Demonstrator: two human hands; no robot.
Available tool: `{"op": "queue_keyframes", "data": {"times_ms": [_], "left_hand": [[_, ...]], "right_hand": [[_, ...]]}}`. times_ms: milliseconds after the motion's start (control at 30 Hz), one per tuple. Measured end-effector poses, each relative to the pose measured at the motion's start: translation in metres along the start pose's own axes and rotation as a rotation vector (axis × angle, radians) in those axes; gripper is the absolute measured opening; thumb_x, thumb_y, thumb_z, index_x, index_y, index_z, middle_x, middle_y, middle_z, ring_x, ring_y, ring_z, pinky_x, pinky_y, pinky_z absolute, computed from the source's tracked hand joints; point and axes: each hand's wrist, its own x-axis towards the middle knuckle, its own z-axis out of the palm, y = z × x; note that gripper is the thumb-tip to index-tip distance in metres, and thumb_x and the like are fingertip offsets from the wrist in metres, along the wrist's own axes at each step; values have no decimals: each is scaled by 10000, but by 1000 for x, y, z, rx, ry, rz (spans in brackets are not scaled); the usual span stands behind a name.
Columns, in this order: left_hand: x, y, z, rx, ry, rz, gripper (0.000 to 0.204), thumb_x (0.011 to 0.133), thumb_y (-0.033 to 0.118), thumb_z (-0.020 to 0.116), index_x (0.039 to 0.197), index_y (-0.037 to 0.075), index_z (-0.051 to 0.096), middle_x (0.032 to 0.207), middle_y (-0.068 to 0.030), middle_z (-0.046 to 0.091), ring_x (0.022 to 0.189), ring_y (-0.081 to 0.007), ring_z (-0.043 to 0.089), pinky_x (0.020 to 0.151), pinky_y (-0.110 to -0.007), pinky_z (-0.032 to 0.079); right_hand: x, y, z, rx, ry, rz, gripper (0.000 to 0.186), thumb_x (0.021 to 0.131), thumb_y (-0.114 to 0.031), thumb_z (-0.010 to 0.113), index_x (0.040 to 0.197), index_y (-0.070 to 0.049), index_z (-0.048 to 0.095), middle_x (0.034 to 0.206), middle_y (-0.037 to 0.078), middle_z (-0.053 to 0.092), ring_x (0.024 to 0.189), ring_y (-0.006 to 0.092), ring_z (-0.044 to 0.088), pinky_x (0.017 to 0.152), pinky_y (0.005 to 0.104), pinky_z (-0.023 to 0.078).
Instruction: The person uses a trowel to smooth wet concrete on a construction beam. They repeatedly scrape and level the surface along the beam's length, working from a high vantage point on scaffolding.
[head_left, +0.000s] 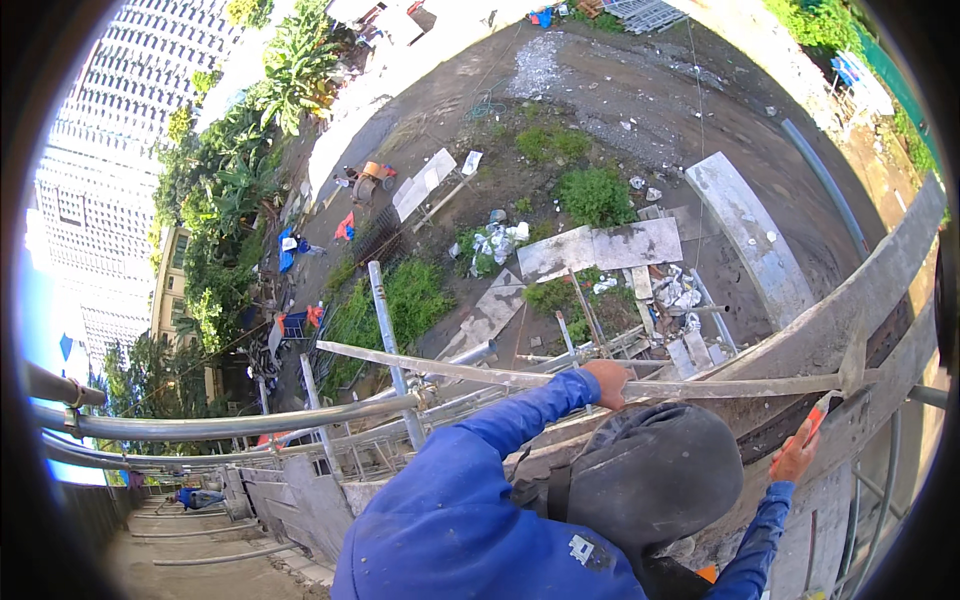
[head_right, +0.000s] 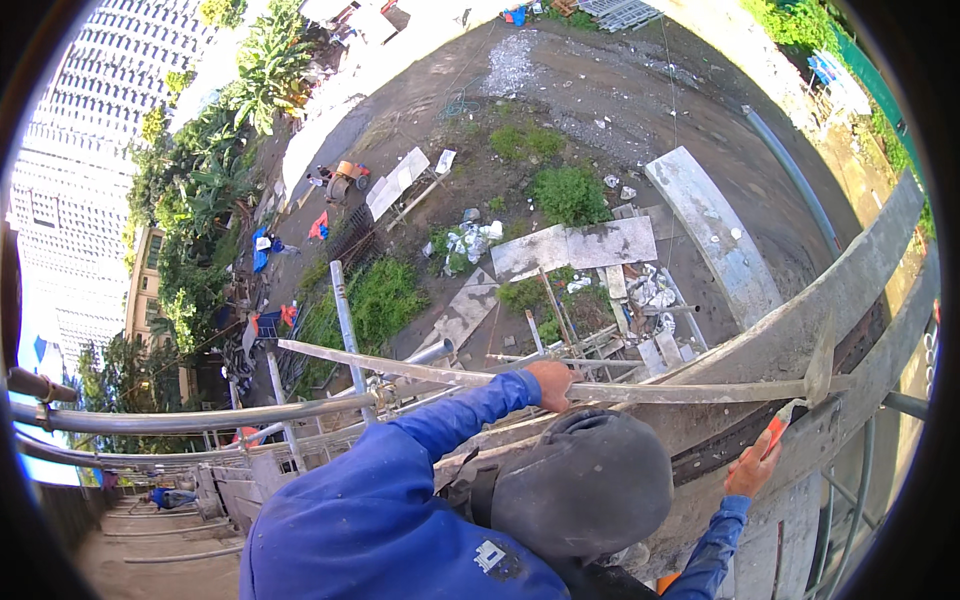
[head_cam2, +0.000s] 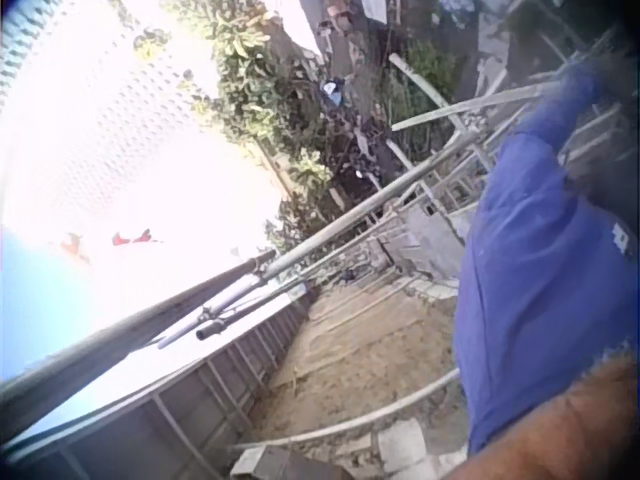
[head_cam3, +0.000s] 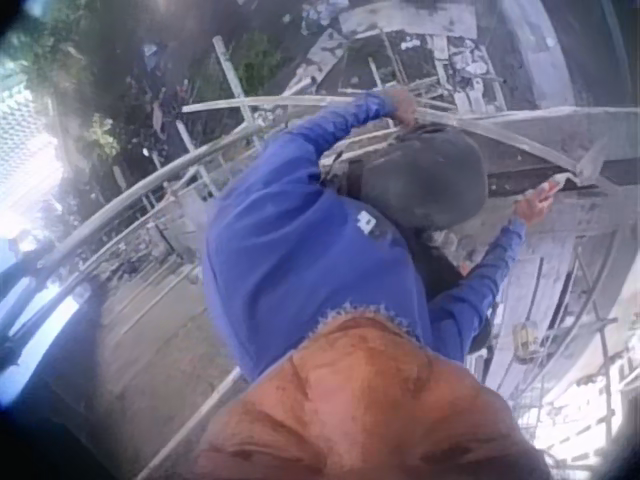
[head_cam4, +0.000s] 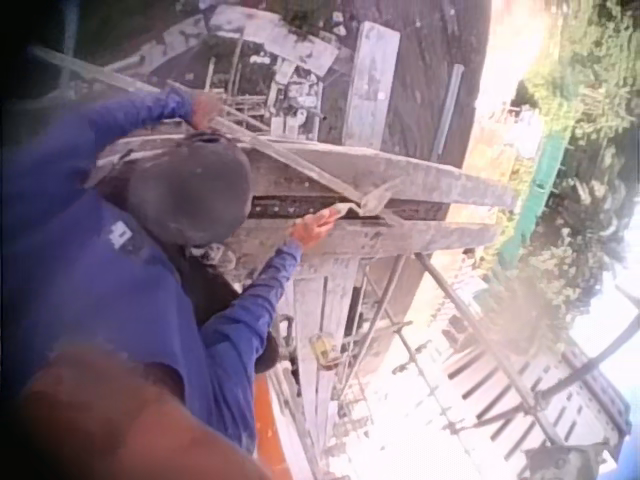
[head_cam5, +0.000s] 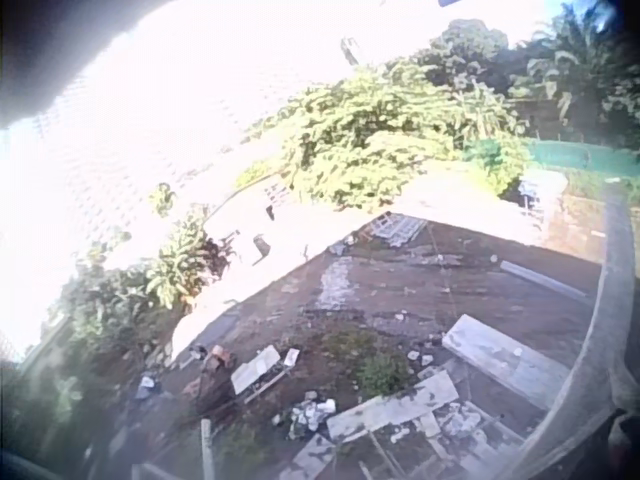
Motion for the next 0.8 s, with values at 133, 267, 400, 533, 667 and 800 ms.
{"op": "queue_keyframes", "data": {"times_ms": [133,267,400,533,667,800], "left_hand": [[-12,-37,31,21,76,17,664,725,311,692,1354,135,572,977,-232,656,963,-408,640,830,-520,504],[-12,-54,44,22,124,-20,671,730,321,694,1361,136,565,994,-225,655,967,-402,639,831,-518,500],[-3,-64,40,26,27,-60,678,743,342,686,1378,146,554,1050,-224,658,1004,-405,637,865,-514,498],[28,-43,28,-48,-16,7,708,765,390,682,1413,151,527,1166,-247,649,1084,-407,627,927,-500,492],[62,-20,44,-170,98,231,714,761,367,641,1419,119,513,1124,-275,670,1043,-413,653,931,-475,511],[89,43,20,-138,22,236,748,750,348,667,1423,68,496,1080,-287,679,992,-416,670,906,-462,515]], "right_hand": [[-6,-6,4,2,-57,-48,490,996,-521,537,1231,-92,516,613,-12,434,372,72,378,317,239,307],[-20,-2,14,6,-119,-115,500,991,-490,569,1252,-67,516,618,-13,442,381,62,382,324,234,315],[-28,2,21,30,-182,-68,471,987,-451,596,1244,-63,519,619,-14,446,390,56,389,337,226,321],[-37,-33,20,101,-142,-50,436,986,-414,608,1223,-58,522,625,-13,457,410,66,418,359,227,344],[-56,-80,18,45,-103,-187,425,960,-360,661,1215,-50,522,724,21,534,516,99,526,458,255,432],[-73,-82,-3,-352,76,-488,445,956,-370,651,1229,-46,518,844,122,643,665,270,661,614,376,522]]}}
